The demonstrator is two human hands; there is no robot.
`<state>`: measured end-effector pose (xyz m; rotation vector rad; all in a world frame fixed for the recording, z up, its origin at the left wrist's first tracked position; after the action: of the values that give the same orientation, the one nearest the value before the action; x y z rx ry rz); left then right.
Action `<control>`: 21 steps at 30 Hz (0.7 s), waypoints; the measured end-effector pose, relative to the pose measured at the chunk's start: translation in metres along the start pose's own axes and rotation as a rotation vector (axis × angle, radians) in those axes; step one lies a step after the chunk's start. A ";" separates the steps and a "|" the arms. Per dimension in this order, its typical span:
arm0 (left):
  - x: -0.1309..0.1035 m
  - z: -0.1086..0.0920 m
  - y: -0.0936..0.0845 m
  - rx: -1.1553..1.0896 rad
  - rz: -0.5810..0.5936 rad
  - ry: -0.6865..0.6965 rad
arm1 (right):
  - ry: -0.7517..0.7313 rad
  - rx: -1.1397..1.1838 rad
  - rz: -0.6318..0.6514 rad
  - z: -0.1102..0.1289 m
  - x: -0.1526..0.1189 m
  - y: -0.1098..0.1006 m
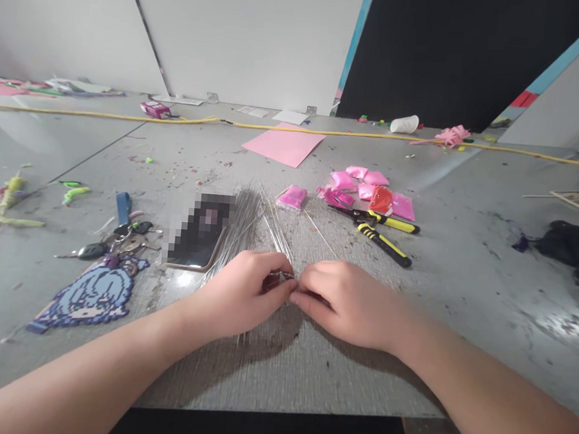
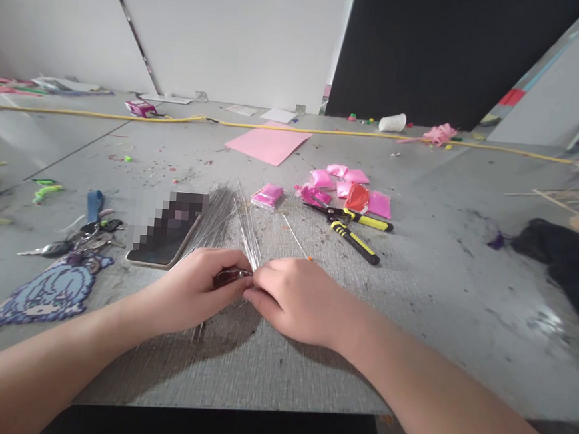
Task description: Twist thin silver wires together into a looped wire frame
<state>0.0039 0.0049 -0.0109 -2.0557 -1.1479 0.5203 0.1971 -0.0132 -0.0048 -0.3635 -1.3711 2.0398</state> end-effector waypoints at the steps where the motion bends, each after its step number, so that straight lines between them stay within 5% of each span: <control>1: 0.000 0.000 0.000 -0.005 0.001 -0.005 | -0.010 -0.010 -0.007 0.000 0.000 0.000; 13: 0.000 0.002 0.001 -0.015 0.042 -0.033 | -0.029 -0.043 -0.138 -0.004 0.002 -0.002; 21: -0.001 0.003 0.001 0.008 0.049 -0.062 | 0.074 -0.050 -0.048 -0.004 0.003 -0.001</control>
<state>0.0017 0.0048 -0.0136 -2.0784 -1.1320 0.6153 0.1980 -0.0083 -0.0052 -0.4195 -1.3746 1.9367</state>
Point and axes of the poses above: each hand's wrist, its own x-axis towards the middle knuckle, its own y-axis out of the palm, z = x × y, the point moved 1 cm from there along x, towards the middle knuckle, and after that the axes turned 7 degrees about -y, right-handed, at the moved point
